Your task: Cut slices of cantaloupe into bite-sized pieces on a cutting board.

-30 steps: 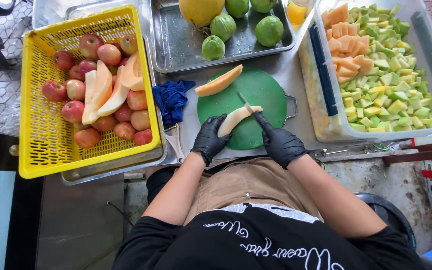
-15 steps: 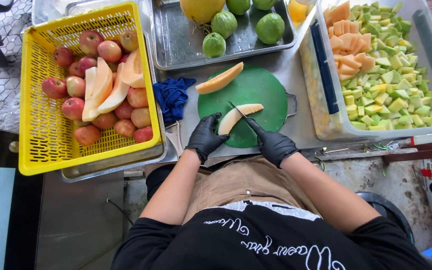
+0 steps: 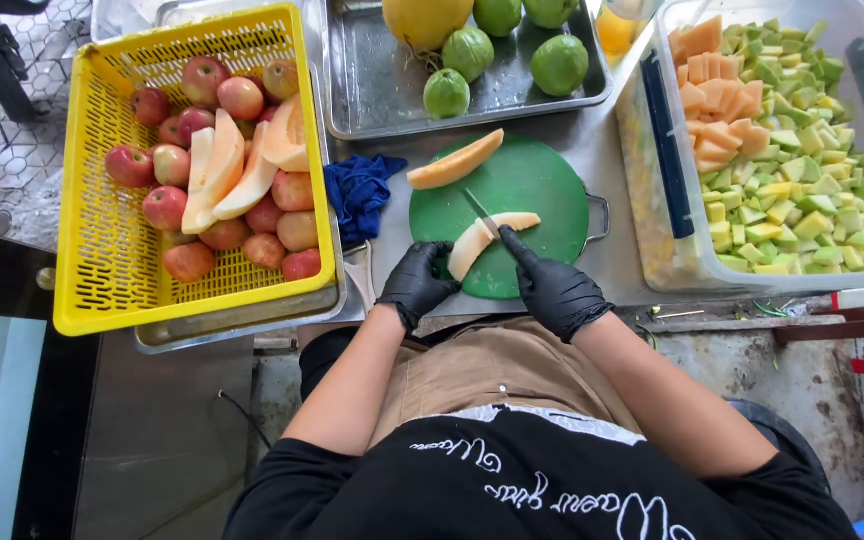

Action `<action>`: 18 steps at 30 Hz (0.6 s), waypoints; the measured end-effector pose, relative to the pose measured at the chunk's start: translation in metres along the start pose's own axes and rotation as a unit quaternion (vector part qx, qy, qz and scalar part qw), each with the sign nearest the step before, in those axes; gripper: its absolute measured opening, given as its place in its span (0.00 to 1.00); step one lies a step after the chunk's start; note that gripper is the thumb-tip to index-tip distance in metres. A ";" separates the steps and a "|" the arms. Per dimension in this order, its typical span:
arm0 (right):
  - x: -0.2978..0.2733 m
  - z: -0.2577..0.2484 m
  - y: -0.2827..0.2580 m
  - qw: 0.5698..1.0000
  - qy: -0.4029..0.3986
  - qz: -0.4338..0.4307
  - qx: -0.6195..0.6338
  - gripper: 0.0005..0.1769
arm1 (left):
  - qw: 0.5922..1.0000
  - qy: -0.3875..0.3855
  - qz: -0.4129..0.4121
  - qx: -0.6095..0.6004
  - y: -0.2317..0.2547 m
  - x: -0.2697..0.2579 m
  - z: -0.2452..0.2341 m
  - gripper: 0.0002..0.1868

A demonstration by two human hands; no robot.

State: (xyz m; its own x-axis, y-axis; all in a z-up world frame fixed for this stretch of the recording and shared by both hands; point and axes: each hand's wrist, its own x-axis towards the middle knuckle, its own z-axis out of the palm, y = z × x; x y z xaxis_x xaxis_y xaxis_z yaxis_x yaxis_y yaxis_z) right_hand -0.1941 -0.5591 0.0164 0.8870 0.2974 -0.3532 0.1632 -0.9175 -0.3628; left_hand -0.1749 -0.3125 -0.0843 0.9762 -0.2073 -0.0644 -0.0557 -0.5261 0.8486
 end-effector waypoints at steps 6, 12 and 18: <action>0.007 0.016 0.013 1.000 -0.011 -0.011 0.001 0.47 | 1.000 0.001 -0.008 0.002 0.006 0.000 0.002 0.35; -0.002 0.006 -0.007 0.999 0.020 -0.033 0.021 0.47 | 0.999 0.008 -0.030 -0.027 0.002 -0.002 -0.005 0.31; 0.000 0.001 -0.012 0.999 -0.019 -0.025 0.007 0.47 | 0.999 0.010 -0.032 -0.035 -0.003 0.003 -0.009 0.28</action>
State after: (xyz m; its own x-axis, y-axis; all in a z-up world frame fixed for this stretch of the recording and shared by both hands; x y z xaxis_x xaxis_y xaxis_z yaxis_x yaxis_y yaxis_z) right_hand -0.1967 -0.5475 0.0201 0.8606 0.3528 -0.3673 0.2000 -0.8974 -0.3933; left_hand -0.1700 -0.3042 -0.0828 0.9815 -0.1577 -0.1089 0.0203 -0.4793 0.8774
